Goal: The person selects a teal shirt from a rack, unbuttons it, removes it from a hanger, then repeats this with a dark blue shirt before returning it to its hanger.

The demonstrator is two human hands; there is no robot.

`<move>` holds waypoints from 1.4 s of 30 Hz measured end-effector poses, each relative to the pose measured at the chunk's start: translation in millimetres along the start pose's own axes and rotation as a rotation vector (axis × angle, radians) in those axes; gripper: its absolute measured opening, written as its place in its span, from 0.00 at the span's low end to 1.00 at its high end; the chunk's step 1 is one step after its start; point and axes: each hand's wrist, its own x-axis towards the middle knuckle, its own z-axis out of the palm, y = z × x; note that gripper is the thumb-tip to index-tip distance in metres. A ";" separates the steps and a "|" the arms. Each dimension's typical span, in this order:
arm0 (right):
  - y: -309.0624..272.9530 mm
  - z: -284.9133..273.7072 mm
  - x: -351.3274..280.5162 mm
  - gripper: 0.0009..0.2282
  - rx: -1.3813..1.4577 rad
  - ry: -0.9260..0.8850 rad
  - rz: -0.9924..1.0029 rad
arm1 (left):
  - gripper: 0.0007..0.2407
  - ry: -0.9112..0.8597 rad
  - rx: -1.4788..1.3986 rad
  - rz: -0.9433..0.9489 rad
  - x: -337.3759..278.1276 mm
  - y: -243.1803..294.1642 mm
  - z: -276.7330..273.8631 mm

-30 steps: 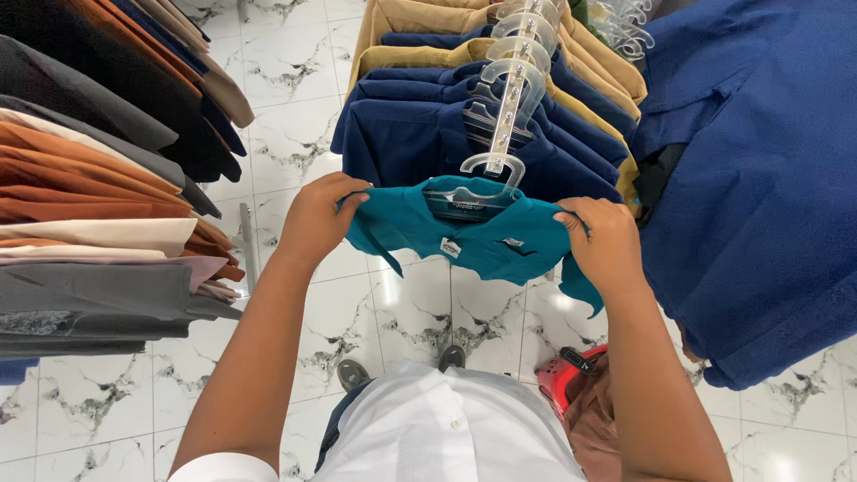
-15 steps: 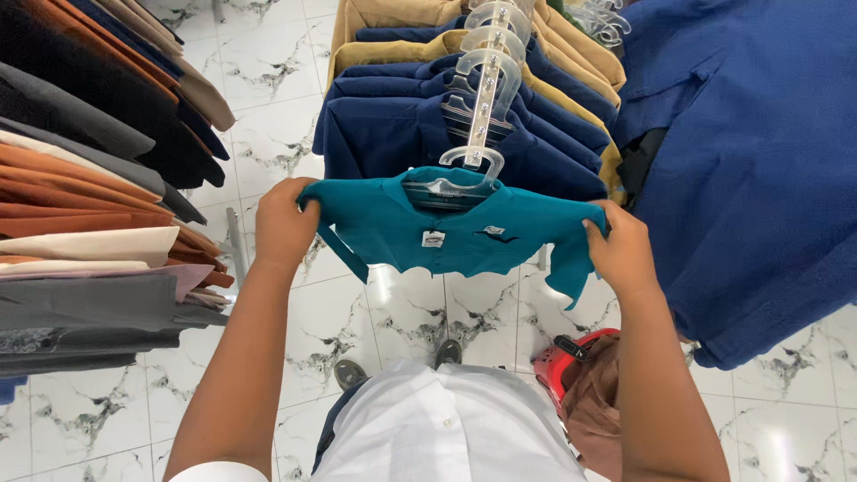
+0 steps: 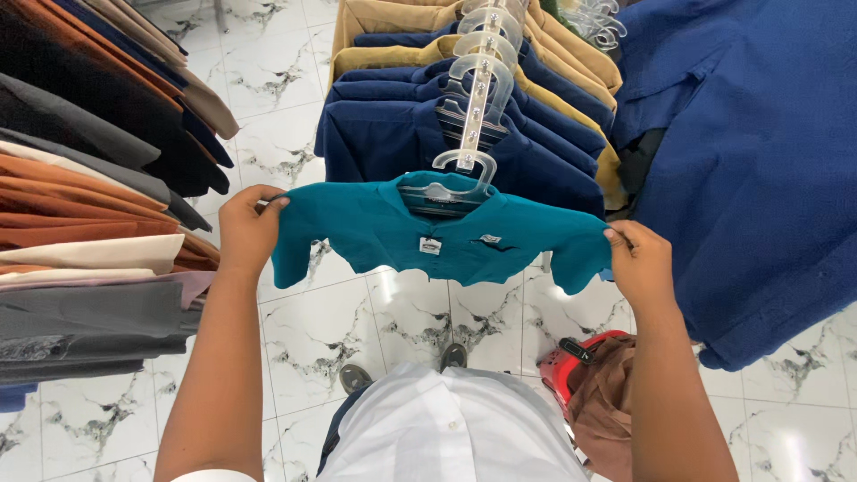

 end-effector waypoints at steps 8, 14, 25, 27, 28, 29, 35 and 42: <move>34.8 11.9 -12.2 0.06 -0.021 0.050 -0.022 | 0.01 0.042 -0.016 0.192 3.9 14.2 0.2; 46.6 15.4 -16.7 0.05 -0.039 0.072 0.005 | 0.02 0.026 -0.031 0.285 7.8 19.8 5.5; 77.2 21.3 -21.7 0.07 -0.057 0.083 0.089 | 0.01 -0.005 -0.005 0.291 12.4 14.8 19.1; 71.2 19.8 -22.0 0.08 -0.058 0.095 0.104 | 0.01 0.000 0.007 0.294 11.4 10.6 17.8; 63.9 17.6 -22.0 0.07 -0.054 0.108 0.067 | 0.01 0.004 0.042 0.289 10.4 7.3 16.2; 56.9 14.7 -21.5 0.06 -0.050 0.122 0.031 | 0.01 0.009 0.076 0.287 10.5 4.9 15.5; 28.4 -2.6 -21.3 0.05 -0.100 0.140 -0.064 | 0.03 -0.010 0.359 0.159 5.1 -53.4 13.9; 71.6 13.9 -49.3 0.21 -0.197 0.311 0.031 | 0.15 0.237 0.412 -0.390 -17.7 -176.5 19.4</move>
